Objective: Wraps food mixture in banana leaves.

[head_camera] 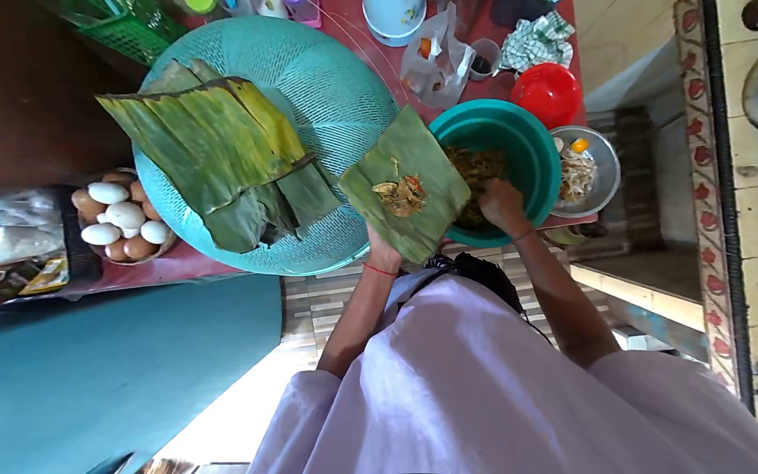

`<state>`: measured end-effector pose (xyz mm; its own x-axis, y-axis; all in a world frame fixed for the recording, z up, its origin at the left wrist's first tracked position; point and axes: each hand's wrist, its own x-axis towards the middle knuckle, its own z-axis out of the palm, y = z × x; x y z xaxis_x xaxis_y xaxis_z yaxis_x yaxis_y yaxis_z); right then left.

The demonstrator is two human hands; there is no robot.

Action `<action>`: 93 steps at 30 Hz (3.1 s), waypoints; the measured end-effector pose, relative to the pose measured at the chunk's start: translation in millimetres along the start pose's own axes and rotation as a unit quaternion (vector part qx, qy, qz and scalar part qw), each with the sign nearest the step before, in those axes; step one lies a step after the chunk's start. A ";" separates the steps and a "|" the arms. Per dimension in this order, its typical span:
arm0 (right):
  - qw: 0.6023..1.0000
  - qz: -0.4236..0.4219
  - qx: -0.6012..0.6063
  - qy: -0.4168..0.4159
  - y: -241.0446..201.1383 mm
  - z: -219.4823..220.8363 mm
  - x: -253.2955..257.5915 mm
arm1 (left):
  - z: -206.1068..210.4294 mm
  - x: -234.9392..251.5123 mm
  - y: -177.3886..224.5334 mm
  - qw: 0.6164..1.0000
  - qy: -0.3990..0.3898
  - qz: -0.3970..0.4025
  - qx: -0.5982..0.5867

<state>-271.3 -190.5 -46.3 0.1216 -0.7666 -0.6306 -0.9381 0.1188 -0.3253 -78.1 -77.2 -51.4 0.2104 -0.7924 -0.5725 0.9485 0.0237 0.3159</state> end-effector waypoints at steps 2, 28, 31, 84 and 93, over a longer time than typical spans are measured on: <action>0.999 -0.017 0.038 -0.021 3.1 -1.4 3.5 | 0.2 -4.0 2.5 1.000 0.016 0.009 0.014; 0.998 -0.070 -0.006 -0.007 12.8 10.5 -22.3 | 10.5 -9.5 18.8 0.997 0.037 0.073 0.010; 0.997 -0.061 0.031 -0.038 25.3 5.8 -17.7 | 11.0 -8.9 19.6 0.996 0.048 0.068 0.011; 0.873 -0.313 -0.052 0.371 -48.3 -4.1 -101.5 | 52.4 -15.0 -22.5 0.993 -0.002 -0.050 0.102; 0.889 -0.287 -0.048 0.354 -47.4 5.0 -106.9 | 54.5 -14.1 -18.6 0.996 0.019 -0.026 0.081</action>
<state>-238.2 -111.1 33.0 0.3868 -0.8922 0.2330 -0.8143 -0.4491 -0.3677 -111.6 -99.6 -8.0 0.1730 -0.7666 -0.6184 0.9081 -0.1189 0.4015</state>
